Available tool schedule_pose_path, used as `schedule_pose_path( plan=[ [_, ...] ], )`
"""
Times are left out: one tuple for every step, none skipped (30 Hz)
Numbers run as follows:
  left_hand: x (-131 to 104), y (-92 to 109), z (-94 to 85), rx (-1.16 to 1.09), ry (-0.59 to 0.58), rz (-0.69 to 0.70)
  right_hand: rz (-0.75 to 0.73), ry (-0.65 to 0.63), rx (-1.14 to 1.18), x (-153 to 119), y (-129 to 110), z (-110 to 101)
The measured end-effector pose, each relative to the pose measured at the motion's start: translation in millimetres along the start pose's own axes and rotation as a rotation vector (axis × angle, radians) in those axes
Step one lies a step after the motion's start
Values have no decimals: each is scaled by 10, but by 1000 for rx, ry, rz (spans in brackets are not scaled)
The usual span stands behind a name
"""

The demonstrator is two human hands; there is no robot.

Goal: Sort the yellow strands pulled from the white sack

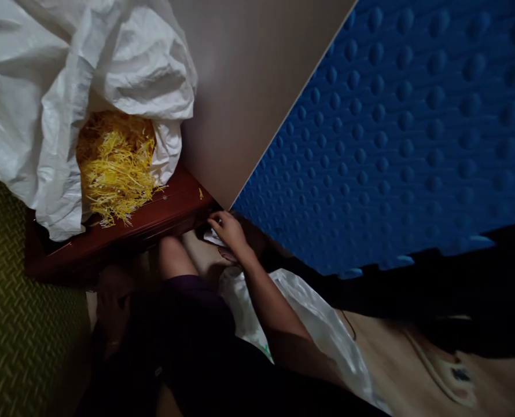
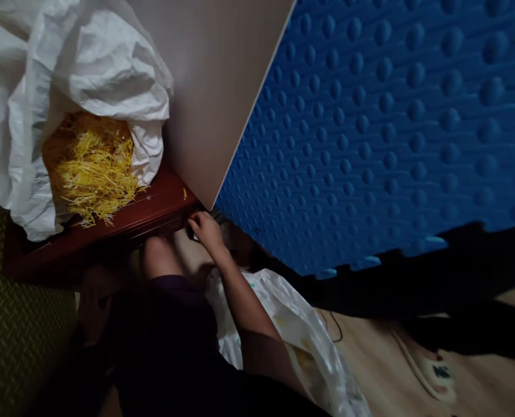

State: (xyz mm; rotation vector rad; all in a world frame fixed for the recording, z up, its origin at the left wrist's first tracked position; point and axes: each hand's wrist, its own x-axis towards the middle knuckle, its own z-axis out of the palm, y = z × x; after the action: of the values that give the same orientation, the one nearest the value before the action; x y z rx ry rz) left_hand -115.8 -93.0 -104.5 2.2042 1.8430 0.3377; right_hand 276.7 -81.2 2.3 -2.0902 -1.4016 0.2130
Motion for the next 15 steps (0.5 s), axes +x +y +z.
schedule_pose_path(
  plan=[
    [-13, -7, 6, 17, 34, -6, -43, 88, -60, 204, -160, 103],
    [-23, -15, 16, 43, 79, -13, -41, 148, -123, 390, -300, 207],
    [-32, -25, 27, 67, 118, -15, -7, 162, -186, 555, -414, 305],
    [-37, -37, 39, 82, 130, -3, 46, 155, -240, 697, -496, 391],
    [-38, -50, 51, 93, 139, 8, 101, 136, -276, 815, -545, 459],
    [-36, -65, 64, 100, 148, 20, 146, 116, -296, 912, -564, 508],
    [-30, -80, 77, 104, 153, 35, 176, 101, -303, 988, -557, 535],
    [-21, -94, 90, 104, 165, 44, 189, 91, -301, 1045, -530, 543],
    [-10, -106, 102, 100, 178, 47, 187, 86, -294, 1086, -492, 535],
    [2, -117, 114, 93, 189, 51, 177, 81, -289, 1115, -451, 518],
    [14, -125, 125, 84, 198, 57, 164, 77, -286, 1135, -411, 495],
    [26, -130, 134, 75, 207, 60, 152, 74, -282, 1149, -378, 471],
    [36, -133, 140, 70, 213, 62, 140, 73, -278, 1159, -353, 450],
    [45, -135, 145, 68, 215, 65, 127, 73, -272, 1166, -336, 431],
    [51, -134, 147, 70, 212, 70, 113, 72, -263, 1167, -325, 415]
  ],
)
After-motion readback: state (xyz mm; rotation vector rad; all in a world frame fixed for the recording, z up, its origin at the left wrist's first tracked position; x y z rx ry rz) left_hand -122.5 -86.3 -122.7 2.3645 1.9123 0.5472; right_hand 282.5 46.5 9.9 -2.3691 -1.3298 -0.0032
